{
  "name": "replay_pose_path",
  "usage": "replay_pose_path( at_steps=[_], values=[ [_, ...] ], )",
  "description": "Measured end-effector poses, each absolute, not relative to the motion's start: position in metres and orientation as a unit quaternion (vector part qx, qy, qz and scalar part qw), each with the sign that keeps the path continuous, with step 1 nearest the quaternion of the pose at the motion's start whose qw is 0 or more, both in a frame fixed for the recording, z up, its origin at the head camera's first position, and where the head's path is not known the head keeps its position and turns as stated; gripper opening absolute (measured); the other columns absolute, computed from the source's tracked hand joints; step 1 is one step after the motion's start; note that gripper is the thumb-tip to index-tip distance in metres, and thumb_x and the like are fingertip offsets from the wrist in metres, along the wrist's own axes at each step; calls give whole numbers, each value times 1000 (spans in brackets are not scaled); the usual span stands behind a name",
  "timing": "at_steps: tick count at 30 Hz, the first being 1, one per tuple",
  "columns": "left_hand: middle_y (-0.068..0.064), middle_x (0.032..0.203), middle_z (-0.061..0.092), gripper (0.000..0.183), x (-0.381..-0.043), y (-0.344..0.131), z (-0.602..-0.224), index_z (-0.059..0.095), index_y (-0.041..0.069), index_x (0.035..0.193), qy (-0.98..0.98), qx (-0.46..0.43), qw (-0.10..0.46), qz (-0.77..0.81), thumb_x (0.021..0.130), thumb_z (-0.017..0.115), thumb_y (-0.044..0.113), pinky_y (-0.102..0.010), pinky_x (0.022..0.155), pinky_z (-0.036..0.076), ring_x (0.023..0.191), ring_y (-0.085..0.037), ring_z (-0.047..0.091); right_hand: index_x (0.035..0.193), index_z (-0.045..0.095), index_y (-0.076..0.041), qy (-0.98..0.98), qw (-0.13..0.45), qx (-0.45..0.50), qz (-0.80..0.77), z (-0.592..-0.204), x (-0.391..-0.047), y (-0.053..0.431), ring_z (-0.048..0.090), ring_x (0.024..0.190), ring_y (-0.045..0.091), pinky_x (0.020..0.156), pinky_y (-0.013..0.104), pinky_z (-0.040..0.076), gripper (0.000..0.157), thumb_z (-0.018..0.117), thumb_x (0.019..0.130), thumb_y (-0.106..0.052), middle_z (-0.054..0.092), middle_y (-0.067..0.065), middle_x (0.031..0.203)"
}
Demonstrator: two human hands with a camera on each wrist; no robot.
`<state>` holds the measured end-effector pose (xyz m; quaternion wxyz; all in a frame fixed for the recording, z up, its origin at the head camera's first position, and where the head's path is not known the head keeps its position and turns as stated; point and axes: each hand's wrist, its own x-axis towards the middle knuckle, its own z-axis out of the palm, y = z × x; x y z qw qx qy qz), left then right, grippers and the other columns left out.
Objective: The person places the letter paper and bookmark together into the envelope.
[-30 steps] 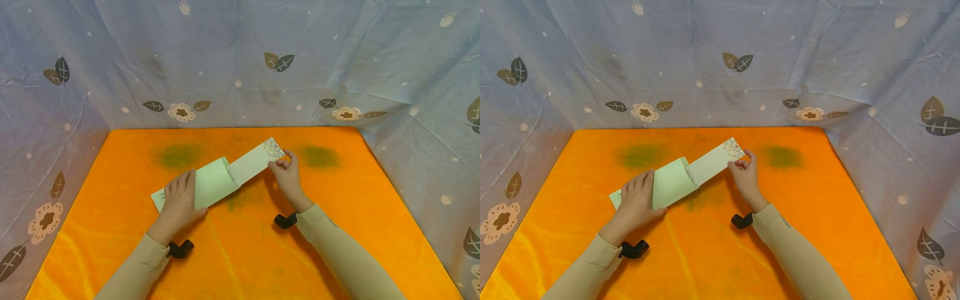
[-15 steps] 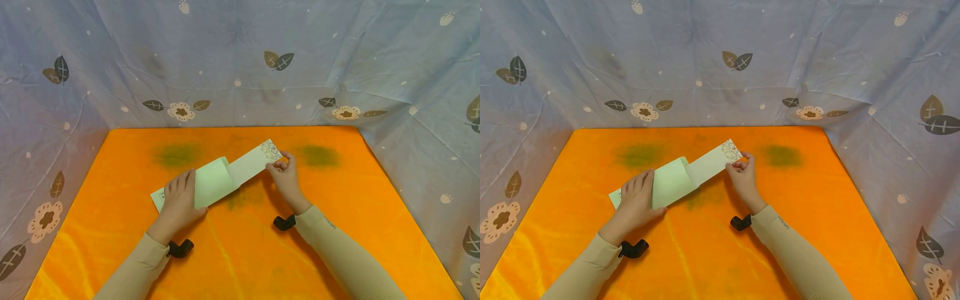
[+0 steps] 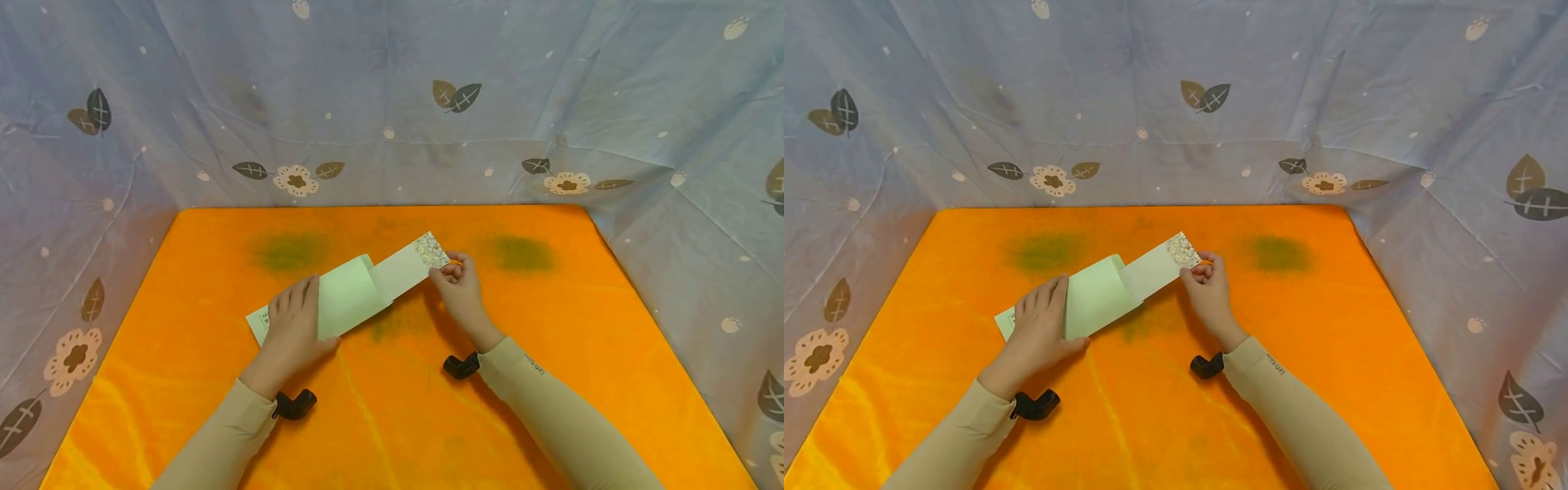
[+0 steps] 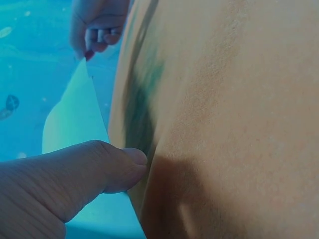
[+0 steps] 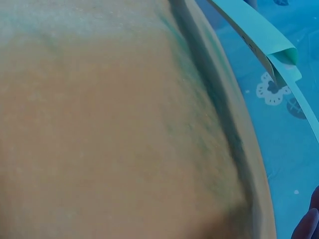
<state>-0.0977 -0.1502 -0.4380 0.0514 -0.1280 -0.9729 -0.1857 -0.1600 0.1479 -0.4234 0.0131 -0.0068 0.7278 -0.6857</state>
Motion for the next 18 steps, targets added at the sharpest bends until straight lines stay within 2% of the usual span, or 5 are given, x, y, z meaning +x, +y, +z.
replay_pose_path(
  at_steps=[7,13,18],
  values=[
    [-25,148,28,116,-99,-150,-437,19,-4,152,-974,-125,49,-184,69,85,42,-61,105,18,131,-46,26,137,34,0,721,20,-15,-693,-428,-159,144,47,91,54,65,36,46,50,60,96,-10,54,21,100],
    [-25,149,27,116,-99,-150,-438,19,-4,151,-974,-124,47,-182,69,85,42,-60,105,18,132,-45,25,134,38,2,734,15,-18,-679,-430,-159,140,49,81,49,54,29,44,46,61,95,-10,56,18,97],
    [-25,149,27,116,-98,-150,-438,19,-4,152,-975,-123,49,-179,68,86,43,-60,105,18,132,-45,26,130,44,4,739,16,-20,-673,-435,-159,140,52,82,45,55,25,44,42,61,95,-11,57,18,97]
  ],
)
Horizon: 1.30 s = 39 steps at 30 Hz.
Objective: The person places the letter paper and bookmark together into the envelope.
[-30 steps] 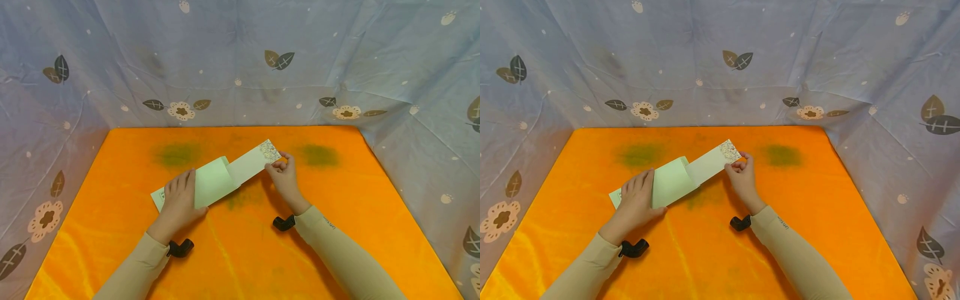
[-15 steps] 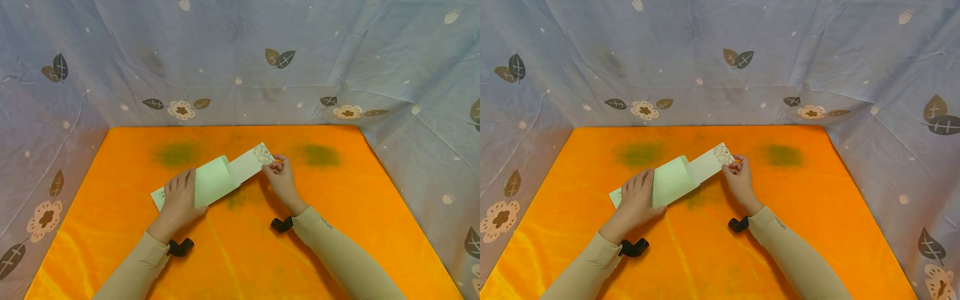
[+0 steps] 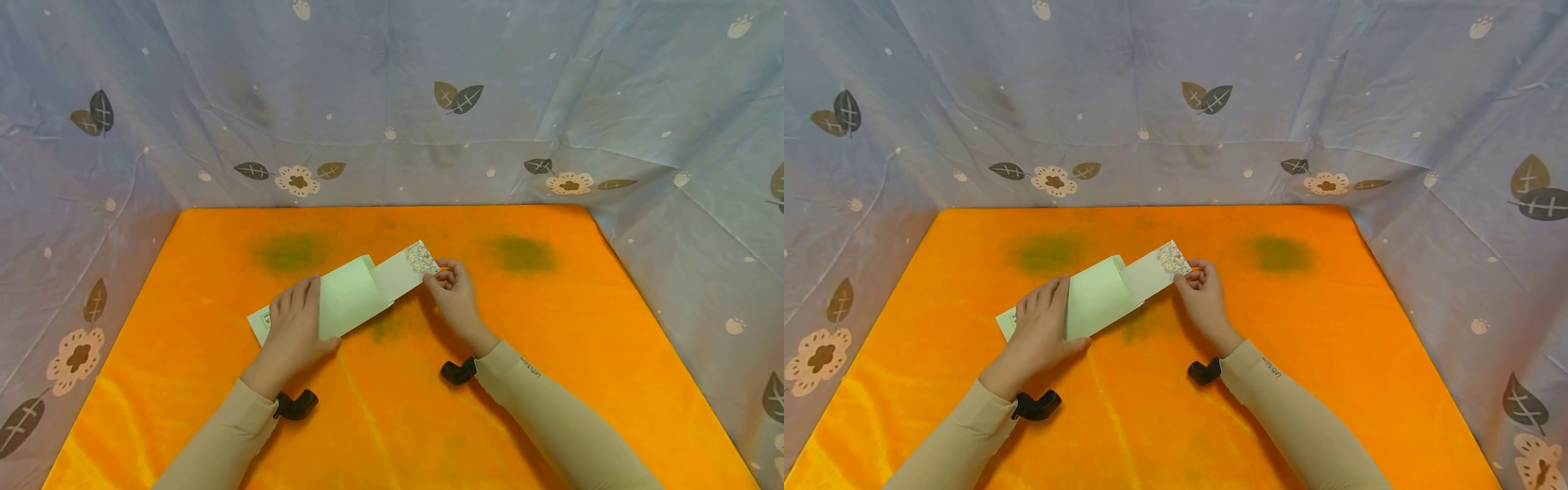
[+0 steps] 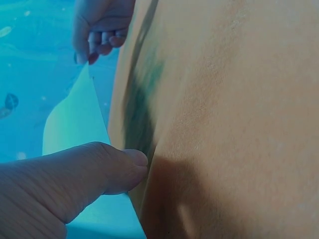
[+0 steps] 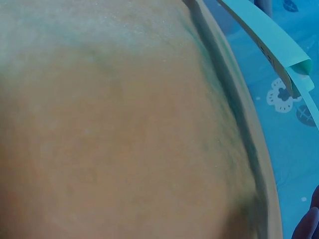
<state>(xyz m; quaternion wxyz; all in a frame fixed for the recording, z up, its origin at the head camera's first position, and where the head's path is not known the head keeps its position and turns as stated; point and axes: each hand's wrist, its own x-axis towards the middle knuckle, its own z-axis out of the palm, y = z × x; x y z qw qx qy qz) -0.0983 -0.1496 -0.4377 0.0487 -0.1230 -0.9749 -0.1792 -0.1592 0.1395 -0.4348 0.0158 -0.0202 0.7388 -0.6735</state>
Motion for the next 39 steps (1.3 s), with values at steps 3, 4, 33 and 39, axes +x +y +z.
replay_pose_path(
  at_steps=[3,4,33,39],
  values=[
    [-25,149,27,116,-99,-149,-437,19,-4,152,-975,-122,47,-181,69,86,42,-60,105,17,132,-45,25,126,50,3,739,20,-21,-673,-446,-164,141,53,87,48,57,24,46,38,62,95,-14,58,18,100],
    [-25,149,27,116,-99,-149,-437,19,-4,152,-975,-121,46,-182,69,85,42,-60,105,17,132,-45,25,125,51,2,740,21,-20,-673,-450,-166,142,54,88,47,59,25,47,37,63,95,-15,59,18,101],
    [-25,149,26,116,-99,-146,-436,19,-3,152,-975,-119,45,-181,68,86,42,-60,105,17,132,-46,25,113,57,11,743,15,-61,-667,-424,-148,124,53,89,50,65,20,47,24,59,95,-4,60,26,98],
    [-25,149,26,116,-99,-146,-436,20,-3,151,-975,-120,45,-183,68,87,42,-60,105,17,132,-46,25,110,59,11,740,11,-81,-667,-427,-147,120,54,88,48,67,20,47,22,60,95,-4,61,25,97]
  ],
)
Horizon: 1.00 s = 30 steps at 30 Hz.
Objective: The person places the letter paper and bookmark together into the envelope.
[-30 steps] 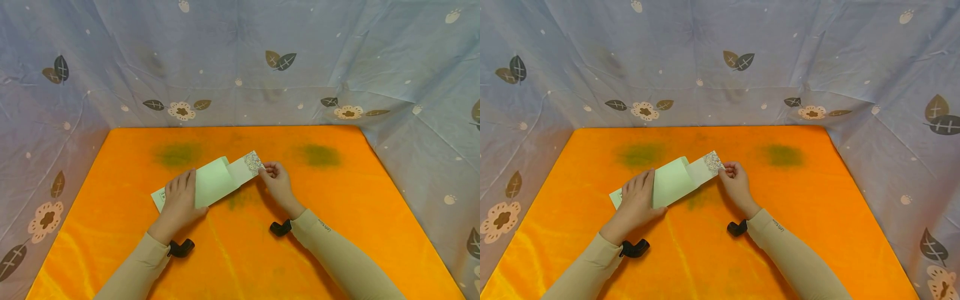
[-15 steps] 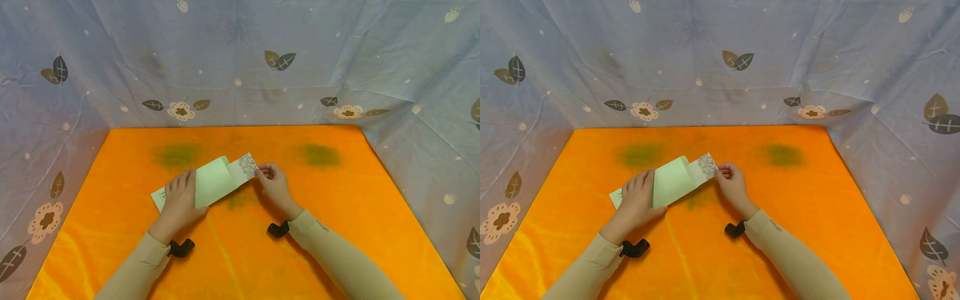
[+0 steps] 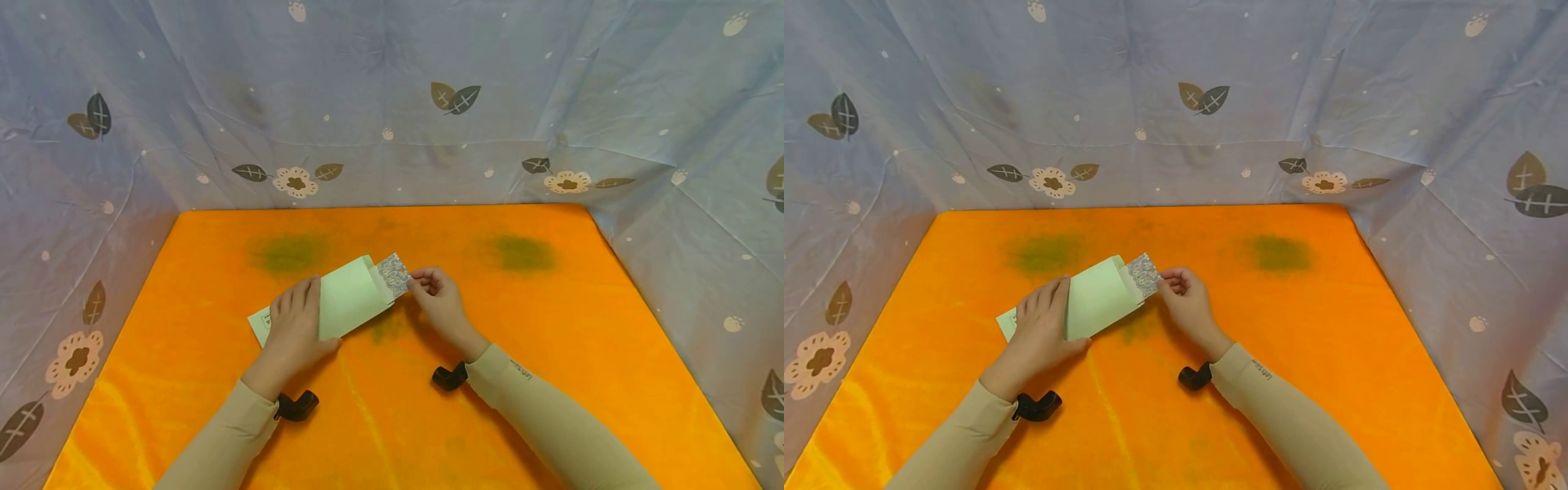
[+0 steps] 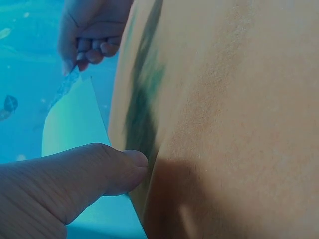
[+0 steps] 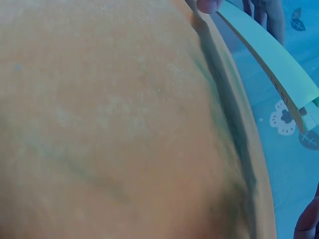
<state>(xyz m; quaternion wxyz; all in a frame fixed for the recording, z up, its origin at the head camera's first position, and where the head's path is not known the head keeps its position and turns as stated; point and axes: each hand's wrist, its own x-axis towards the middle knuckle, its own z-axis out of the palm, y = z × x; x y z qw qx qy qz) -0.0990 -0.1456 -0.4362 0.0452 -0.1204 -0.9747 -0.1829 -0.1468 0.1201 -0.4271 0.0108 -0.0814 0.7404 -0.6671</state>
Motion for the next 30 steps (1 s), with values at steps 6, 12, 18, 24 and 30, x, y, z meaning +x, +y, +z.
replay_pose_path(
  at_steps=[6,12,18,24,30],
  values=[
    [-25,149,27,117,-99,-145,-437,19,-3,151,-974,-123,48,-185,67,87,42,-60,105,18,132,-45,25,110,59,12,734,23,-98,-671,-427,-145,116,55,86,43,65,21,47,20,59,95,-1,61,25,95],
    [-24,150,26,118,-99,-144,-437,18,-4,152,-974,-126,46,-185,68,87,42,-60,106,17,132,-45,25,109,60,11,738,30,-109,-665,-431,-146,113,57,77,25,62,21,47,19,60,94,-1,61,23,95],
    [-24,150,26,118,-99,-143,-436,18,-3,152,-973,-129,49,-186,68,87,42,-60,106,17,132,-45,25,106,66,0,747,35,-106,-655,-455,-154,112,57,75,36,55,23,47,16,64,93,-10,64,12,91],
    [-24,149,27,118,-98,-142,-436,18,-3,152,-973,-130,53,-183,68,87,43,-60,106,17,132,-45,25,106,66,0,755,36,-105,-647,-450,-151,110,57,75,38,54,23,45,17,64,93,-10,64,16,92],
    [-24,149,27,119,-99,-142,-436,18,-3,152,-975,-127,54,-176,67,87,43,-60,106,17,132,-44,25,111,63,7,752,55,-101,-649,-434,-145,109,55,84,50,57,20,44,21,62,94,-6,62,24,98]
  ],
)
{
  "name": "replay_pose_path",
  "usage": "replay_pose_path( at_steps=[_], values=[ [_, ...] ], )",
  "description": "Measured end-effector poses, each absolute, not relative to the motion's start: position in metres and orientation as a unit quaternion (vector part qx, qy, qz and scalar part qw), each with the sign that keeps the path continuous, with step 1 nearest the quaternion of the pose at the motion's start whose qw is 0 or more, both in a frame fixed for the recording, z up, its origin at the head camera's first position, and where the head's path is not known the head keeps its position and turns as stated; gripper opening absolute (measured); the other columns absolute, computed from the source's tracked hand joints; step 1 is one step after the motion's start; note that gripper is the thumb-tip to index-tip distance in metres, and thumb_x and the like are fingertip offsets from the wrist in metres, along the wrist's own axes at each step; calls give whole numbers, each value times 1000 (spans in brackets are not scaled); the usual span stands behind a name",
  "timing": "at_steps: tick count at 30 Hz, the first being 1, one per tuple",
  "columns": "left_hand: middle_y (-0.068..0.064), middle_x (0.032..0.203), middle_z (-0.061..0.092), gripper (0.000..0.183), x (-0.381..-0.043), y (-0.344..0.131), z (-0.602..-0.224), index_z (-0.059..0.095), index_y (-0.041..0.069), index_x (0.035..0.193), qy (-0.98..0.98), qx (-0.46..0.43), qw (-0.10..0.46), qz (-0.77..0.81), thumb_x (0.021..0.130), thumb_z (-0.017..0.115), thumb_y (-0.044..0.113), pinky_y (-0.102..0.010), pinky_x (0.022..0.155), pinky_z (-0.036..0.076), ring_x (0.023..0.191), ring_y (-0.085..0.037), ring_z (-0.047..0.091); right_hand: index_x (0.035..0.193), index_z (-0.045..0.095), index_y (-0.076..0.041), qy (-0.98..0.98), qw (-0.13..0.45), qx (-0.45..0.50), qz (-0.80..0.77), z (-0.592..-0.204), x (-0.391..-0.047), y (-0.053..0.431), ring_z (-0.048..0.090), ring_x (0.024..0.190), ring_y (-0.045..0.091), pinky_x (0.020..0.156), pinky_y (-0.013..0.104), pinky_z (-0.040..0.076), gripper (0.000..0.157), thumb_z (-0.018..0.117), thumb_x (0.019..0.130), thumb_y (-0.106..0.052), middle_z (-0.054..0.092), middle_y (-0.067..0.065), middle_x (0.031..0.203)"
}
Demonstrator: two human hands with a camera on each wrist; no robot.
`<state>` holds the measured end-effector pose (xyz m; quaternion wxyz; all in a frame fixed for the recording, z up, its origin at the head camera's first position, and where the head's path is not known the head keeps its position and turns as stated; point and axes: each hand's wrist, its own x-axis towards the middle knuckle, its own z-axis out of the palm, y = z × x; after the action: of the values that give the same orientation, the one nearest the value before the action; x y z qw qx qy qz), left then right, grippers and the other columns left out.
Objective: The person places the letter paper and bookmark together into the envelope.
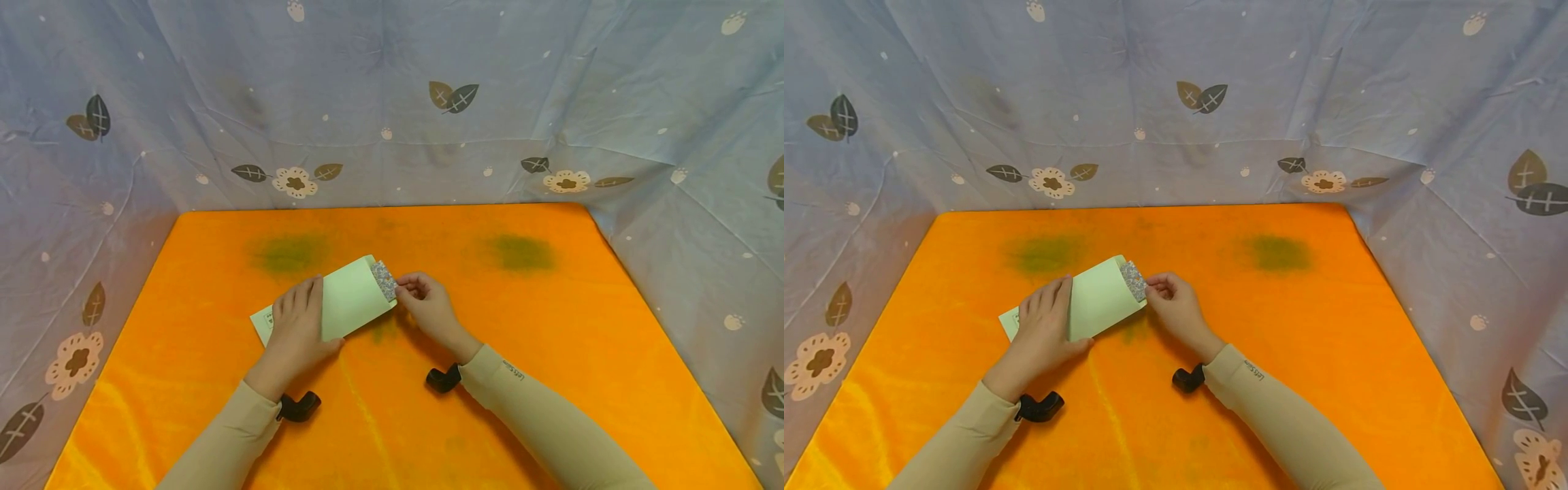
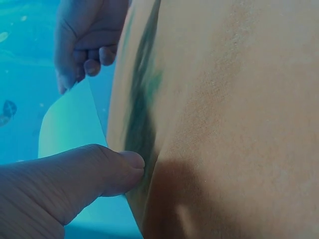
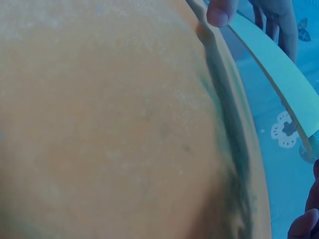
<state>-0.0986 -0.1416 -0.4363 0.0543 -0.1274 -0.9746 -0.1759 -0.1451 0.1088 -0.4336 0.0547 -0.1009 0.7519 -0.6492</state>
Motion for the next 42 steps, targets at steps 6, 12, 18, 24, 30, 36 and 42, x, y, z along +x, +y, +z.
replay_pose_path(
  at_steps=[6,12,18,24,30,36,42],
  values=[
    [-24,150,26,119,-98,-141,-437,17,-3,152,-975,-130,54,-172,68,86,43,-59,106,17,132,-44,24,108,66,1,759,37,-112,-640,-456,-153,109,57,78,36,58,21,45,18,65,93,-10,65,18,96],
    [-24,150,26,117,-98,-141,-438,18,-3,152,-975,-132,59,-170,69,86,42,-60,105,17,132,-44,25,104,70,-6,772,34,-111,-625,-459,-152,106,60,77,22,62,25,49,13,64,94,-12,67,9,91],
    [-24,150,27,116,-98,-141,-437,19,-3,152,-974,-136,68,-168,69,86,41,-60,105,18,132,-44,26,108,70,-6,780,56,-108,-614,-458,-151,106,62,84,26,67,26,50,17,63,95,-15,68,11,95],
    [-24,150,27,115,-98,-140,-437,19,-3,152,-973,-140,73,-167,68,86,40,-59,105,18,132,-44,26,111,69,0,783,66,-120,-607,-447,-146,104,60,85,31,67,24,48,20,60,96,-10,67,17,98],
    [-24,150,28,115,-99,-140,-437,20,-4,152,-973,-140,74,-169,68,87,40,-60,105,18,132,-44,26,111,68,6,786,65,-143,-598,-425,-136,101,59,84,28,69,22,49,20,57,96,-4,67,21,98],
    [-24,150,27,115,-99,-141,-437,20,-4,152,-974,-137,70,-168,69,86,39,-60,105,18,132,-44,26,111,68,5,787,64,-148,-596,-423,-134,100,61,90,30,74,23,51,21,53,97,-1,68,18,105],
    [-24,150,28,114,-99,-141,-437,20,-4,151,-973,-137,72,-171,68,87,38,-60,105,19,132,-44,26,109,69,5,795,51,-152,-585,-424,-133,98,63,95,30,77,27,51,23,49,98,1,69,17,104]
  ],
)
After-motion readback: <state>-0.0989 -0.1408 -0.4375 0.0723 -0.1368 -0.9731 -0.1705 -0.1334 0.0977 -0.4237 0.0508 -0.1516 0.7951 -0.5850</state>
